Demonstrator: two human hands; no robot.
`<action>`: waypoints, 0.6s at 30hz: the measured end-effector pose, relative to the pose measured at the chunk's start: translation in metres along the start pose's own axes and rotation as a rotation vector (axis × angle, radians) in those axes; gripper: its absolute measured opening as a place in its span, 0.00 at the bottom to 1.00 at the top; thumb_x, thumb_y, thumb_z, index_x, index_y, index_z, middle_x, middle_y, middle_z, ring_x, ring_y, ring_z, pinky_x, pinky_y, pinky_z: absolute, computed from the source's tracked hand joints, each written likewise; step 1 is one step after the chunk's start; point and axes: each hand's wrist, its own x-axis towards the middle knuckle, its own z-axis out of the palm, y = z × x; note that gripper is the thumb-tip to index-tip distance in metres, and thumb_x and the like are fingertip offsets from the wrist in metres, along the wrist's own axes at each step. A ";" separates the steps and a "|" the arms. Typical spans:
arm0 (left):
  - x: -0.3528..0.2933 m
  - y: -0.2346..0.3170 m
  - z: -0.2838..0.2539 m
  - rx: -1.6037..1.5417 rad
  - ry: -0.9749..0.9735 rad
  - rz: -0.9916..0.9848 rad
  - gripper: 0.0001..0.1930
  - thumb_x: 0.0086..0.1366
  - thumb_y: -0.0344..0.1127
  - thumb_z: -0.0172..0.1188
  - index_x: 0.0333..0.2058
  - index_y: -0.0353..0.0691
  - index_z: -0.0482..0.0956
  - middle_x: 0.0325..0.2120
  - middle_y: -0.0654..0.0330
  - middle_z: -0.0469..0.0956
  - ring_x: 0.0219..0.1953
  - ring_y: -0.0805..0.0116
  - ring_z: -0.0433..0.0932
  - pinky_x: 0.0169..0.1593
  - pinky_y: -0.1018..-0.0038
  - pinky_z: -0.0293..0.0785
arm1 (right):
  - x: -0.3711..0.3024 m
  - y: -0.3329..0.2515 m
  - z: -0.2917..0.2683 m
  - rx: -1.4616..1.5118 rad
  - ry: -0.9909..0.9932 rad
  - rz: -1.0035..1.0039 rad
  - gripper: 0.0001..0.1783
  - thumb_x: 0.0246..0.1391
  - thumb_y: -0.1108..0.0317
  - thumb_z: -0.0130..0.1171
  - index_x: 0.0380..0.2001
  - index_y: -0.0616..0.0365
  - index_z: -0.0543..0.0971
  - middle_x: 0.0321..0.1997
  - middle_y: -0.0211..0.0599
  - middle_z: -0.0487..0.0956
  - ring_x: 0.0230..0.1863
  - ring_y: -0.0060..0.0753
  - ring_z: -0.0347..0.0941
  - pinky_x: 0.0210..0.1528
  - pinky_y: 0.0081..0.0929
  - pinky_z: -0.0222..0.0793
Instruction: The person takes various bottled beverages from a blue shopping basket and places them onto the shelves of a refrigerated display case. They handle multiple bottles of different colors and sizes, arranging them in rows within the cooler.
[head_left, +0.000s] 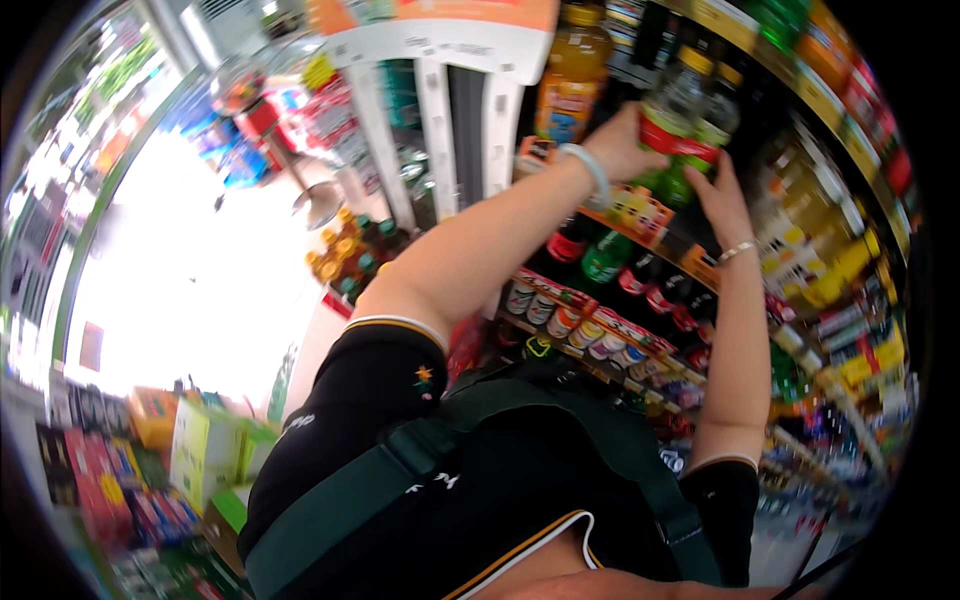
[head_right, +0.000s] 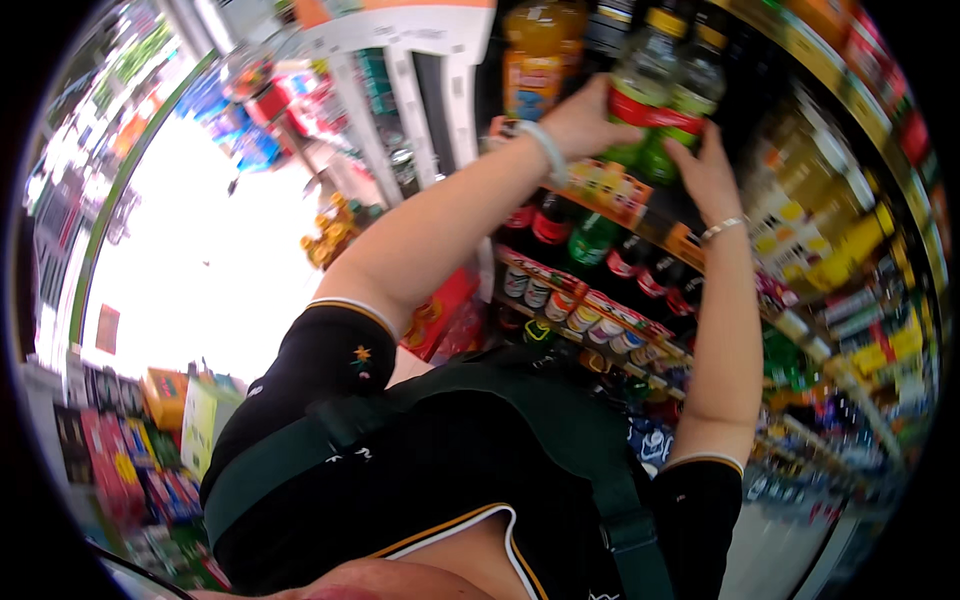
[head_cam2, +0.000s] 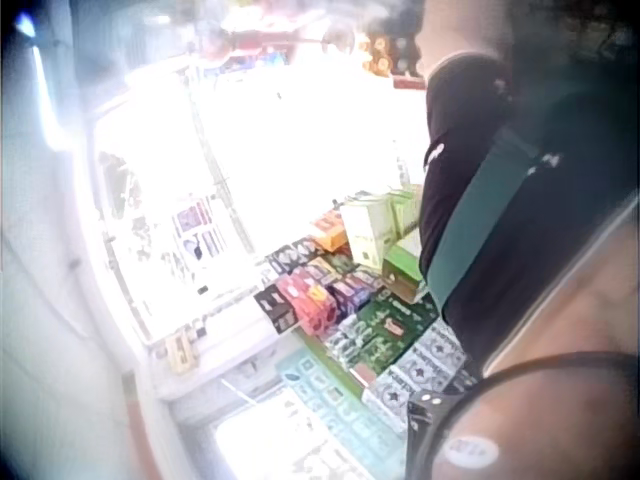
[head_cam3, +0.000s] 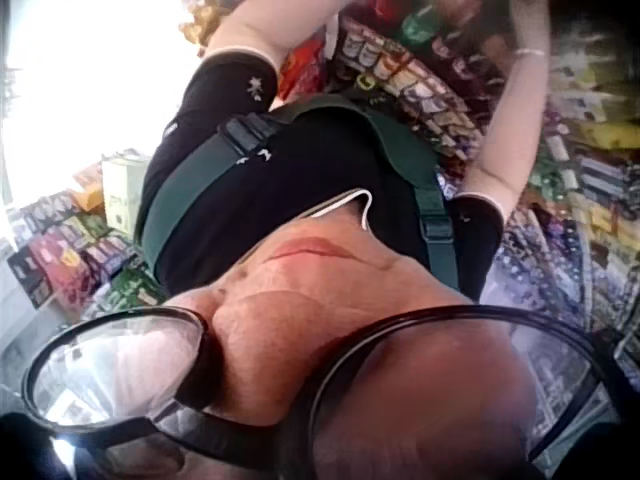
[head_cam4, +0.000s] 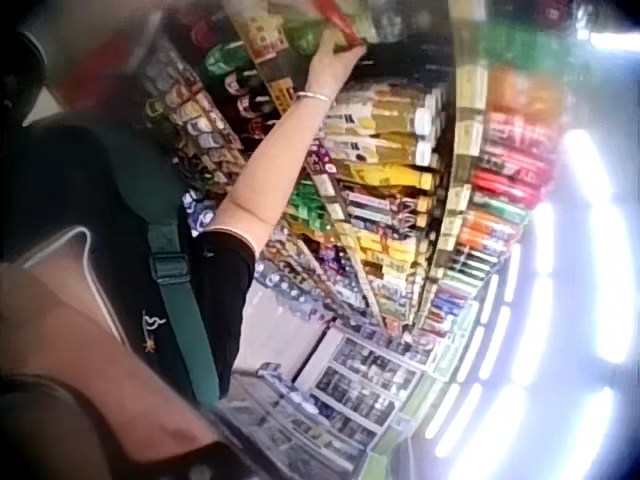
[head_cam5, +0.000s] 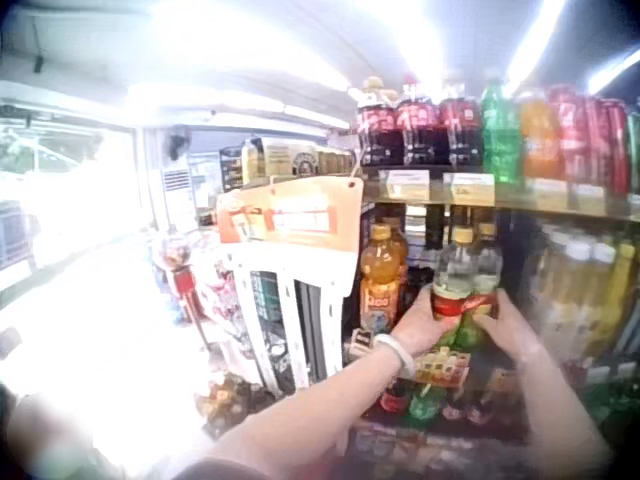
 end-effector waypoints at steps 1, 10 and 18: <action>0.000 -0.003 0.003 0.058 0.027 0.012 0.39 0.41 0.36 0.68 0.49 0.30 0.56 0.44 0.42 0.66 0.47 0.52 0.69 0.50 0.70 0.66 | 0.006 0.007 -0.001 0.011 -0.040 0.032 0.30 0.48 0.63 0.57 0.52 0.65 0.61 0.50 0.47 0.70 0.52 0.37 0.65 0.52 0.26 0.58; -0.023 0.017 -0.003 0.226 0.089 -0.092 0.38 0.43 0.38 0.66 0.48 0.31 0.53 0.41 0.39 0.67 0.45 0.44 0.69 0.50 0.67 0.66 | 0.032 0.015 0.012 -0.008 -0.152 0.042 0.31 0.55 0.62 0.49 0.57 0.66 0.54 0.59 0.50 0.60 0.60 0.39 0.55 0.59 0.28 0.49; -0.028 0.031 0.011 0.430 0.126 -0.062 0.36 0.42 0.42 0.67 0.43 0.33 0.55 0.40 0.41 0.68 0.42 0.45 0.71 0.46 0.64 0.68 | 0.027 0.015 0.005 0.163 -0.193 0.053 0.32 0.55 0.62 0.49 0.59 0.61 0.52 0.57 0.43 0.63 0.58 0.32 0.58 0.57 0.26 0.52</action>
